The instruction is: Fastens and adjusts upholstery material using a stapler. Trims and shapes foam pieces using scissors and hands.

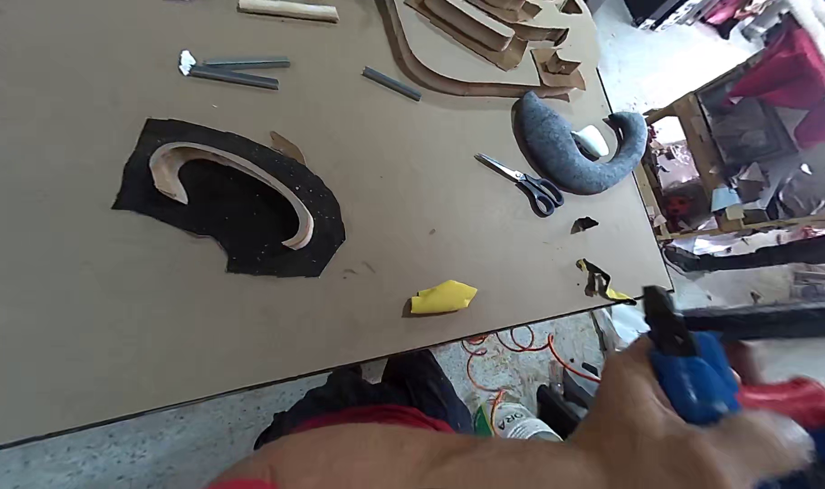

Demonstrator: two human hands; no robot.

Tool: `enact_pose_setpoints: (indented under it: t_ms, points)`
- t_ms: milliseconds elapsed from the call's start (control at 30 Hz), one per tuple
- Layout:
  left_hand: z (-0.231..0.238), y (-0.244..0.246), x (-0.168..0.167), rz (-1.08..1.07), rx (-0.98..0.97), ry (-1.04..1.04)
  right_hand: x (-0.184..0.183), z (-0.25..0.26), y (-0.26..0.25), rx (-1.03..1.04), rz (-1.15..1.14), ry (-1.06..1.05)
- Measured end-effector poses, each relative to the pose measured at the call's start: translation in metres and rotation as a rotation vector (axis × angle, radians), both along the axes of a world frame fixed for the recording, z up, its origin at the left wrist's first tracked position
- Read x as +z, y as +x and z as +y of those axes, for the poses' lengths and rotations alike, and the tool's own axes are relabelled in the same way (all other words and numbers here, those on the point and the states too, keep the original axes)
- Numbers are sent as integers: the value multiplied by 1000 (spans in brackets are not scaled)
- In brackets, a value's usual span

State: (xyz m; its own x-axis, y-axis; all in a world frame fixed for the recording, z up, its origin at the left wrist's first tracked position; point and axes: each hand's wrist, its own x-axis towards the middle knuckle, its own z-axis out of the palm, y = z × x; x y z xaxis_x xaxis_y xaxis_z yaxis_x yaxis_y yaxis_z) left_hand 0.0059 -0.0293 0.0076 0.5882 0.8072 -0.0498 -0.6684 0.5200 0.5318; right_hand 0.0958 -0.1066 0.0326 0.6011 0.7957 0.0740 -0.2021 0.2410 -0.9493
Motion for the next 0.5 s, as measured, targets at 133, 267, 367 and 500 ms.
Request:
enact_pose_setpoints:
  t_ms: [133, 267, 367, 500]
  points:
    - [2, -61, -45, 514, 49, 656, -13, 14, 15, 122, -4, -75]
    - [45, -141, -160, 1309, 277, 1231, -41, 15, 4, 185, -363, -129]
    - [58, -148, -205, 1348, 169, 1487, -70, 34, -22, 204, -497, -178]
    - [63, -139, -203, 1417, 131, 1532, -114, 52, -27, 191, -697, -216]
